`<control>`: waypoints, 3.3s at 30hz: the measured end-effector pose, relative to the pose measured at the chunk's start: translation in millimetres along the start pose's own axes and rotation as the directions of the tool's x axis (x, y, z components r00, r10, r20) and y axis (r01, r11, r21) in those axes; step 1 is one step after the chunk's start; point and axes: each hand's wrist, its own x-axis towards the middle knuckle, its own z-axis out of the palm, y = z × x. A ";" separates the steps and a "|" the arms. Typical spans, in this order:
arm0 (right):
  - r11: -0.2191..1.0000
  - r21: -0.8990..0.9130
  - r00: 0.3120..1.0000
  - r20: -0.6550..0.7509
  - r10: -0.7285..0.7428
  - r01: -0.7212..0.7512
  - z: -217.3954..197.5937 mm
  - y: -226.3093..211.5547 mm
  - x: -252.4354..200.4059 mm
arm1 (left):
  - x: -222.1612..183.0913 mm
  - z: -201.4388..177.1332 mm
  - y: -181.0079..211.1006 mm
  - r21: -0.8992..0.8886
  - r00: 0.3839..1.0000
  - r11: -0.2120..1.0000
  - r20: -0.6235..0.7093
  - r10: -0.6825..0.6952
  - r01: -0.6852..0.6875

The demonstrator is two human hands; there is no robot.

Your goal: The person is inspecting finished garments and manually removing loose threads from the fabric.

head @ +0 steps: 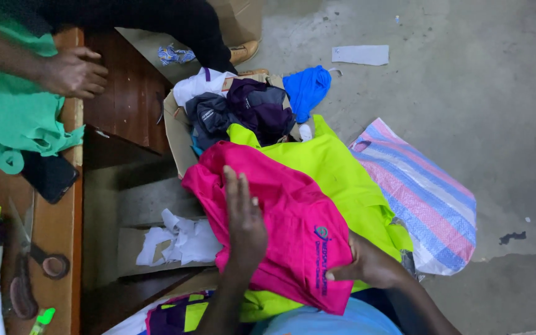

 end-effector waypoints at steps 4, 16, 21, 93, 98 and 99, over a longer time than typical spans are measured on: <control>0.993 -0.024 0.987 0.115 -0.114 0.117 -21.1 19.6 14.6 | -5.2 -30.6 26.8 -0.696 0.776 0.577 0.610 0.161 0.427; 0.976 -0.039 0.965 0.158 -0.208 0.216 -23.5 27.6 20.6 | -29.5 -15.0 18.6 -0.711 0.604 0.592 0.674 0.424 0.378; 0.986 -0.002 0.972 0.167 -0.163 0.166 -12.5 5.4 11.0 | -15.4 8.2 -8.2 -0.274 0.972 0.946 0.204 -0.121 0.175; 0.997 0.075 0.822 -0.568 0.046 -0.004 -19.4 -42.2 6.6 | -100.5 -248.4 -114.5 0.542 0.493 0.393 -0.840 0.227 0.743; 0.994 -0.061 0.751 -0.651 -0.111 0.094 -23.7 -50.6 -9.4 | -90.1 -269.3 -150.2 0.486 0.481 0.266 -0.872 0.087 0.832; 0.988 -0.092 0.722 -0.675 -0.155 0.126 -22.4 -48.5 -13.4 | -88.4 -271.7 -150.4 0.479 0.470 0.238 -0.877 0.100 0.845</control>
